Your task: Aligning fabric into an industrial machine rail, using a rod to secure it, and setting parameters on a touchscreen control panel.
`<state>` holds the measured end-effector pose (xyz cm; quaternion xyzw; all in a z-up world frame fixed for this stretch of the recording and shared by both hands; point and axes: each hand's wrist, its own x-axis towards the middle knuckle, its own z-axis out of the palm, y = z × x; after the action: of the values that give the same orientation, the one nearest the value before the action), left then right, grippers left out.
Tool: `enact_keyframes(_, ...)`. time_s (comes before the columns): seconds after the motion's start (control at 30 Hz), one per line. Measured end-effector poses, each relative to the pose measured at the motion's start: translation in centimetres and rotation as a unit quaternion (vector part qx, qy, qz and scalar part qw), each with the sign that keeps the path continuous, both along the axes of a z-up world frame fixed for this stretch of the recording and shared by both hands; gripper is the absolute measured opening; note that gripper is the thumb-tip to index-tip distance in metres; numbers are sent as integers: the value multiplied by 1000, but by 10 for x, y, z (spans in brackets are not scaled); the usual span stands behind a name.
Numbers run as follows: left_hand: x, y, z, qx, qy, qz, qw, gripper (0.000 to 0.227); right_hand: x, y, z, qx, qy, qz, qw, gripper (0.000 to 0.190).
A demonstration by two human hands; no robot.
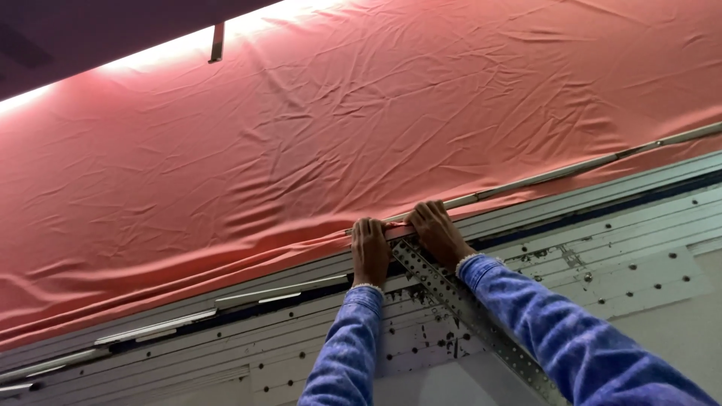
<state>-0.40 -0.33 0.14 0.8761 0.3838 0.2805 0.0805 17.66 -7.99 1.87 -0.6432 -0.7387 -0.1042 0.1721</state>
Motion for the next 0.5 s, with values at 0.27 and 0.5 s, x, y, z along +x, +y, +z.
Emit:
enact_keyframes(0.27, -4, -3, 11, -1, -53, -14, 998, 19, -11, -7, 23, 79, 13, -7, 997, 13)
enact_keyframes(0.5, 0, -4, 38, 21, -27, 10, 999, 22, -22, -12, 33, 20, -28, -81, 996, 13)
